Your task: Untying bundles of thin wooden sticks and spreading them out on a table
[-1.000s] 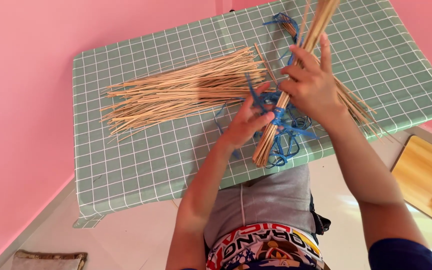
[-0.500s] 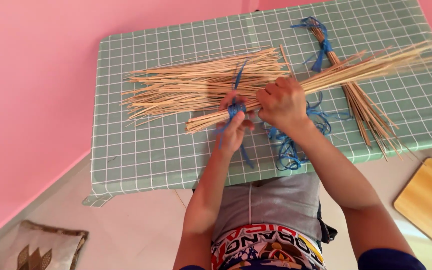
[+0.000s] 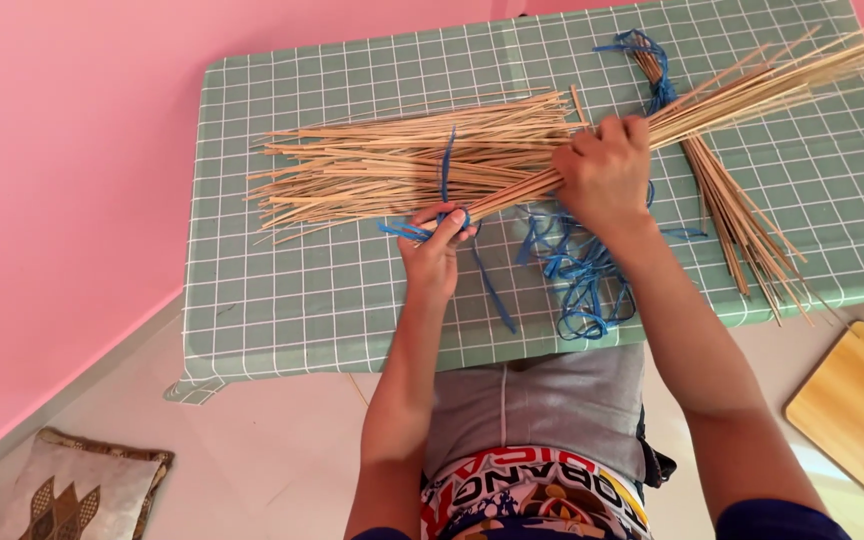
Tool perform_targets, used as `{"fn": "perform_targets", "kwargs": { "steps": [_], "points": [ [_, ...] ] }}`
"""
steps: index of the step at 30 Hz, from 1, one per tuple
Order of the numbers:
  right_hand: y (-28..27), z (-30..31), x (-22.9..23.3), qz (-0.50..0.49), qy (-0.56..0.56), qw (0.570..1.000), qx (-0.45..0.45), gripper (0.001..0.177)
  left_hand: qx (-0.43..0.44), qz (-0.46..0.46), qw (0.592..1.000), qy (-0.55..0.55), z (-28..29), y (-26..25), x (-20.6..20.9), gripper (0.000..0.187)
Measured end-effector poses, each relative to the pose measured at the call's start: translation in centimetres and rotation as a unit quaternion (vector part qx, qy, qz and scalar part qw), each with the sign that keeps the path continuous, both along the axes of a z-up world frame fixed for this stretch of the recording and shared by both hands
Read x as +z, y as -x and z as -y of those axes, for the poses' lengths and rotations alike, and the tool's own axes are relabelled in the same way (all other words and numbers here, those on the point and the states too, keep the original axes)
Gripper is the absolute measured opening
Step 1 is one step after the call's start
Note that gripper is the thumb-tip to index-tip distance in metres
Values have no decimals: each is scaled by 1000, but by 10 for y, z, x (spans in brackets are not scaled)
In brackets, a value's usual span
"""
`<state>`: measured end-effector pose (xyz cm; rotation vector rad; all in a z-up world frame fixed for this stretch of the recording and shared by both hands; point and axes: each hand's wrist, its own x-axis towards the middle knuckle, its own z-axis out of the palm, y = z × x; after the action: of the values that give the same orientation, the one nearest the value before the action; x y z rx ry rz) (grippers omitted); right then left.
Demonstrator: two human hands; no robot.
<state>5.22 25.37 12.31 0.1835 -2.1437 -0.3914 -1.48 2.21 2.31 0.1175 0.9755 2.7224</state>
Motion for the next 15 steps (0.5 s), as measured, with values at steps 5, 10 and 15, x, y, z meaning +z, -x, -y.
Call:
{"fn": "perform_targets", "kwargs": {
  "steps": [5,10,15],
  "points": [
    [-6,-9,-3,5,-8,1000,0,18,1,10,1000,0,9,-1,-18,21],
    [-7,-38,-21,18,-4,1000,4,20,-4,10,1000,20,19,1,-35,20],
    [-36,-93,-16,49,-33,981,-186,18,85,100,990,47,65,16,-39,18]
  ]
}}
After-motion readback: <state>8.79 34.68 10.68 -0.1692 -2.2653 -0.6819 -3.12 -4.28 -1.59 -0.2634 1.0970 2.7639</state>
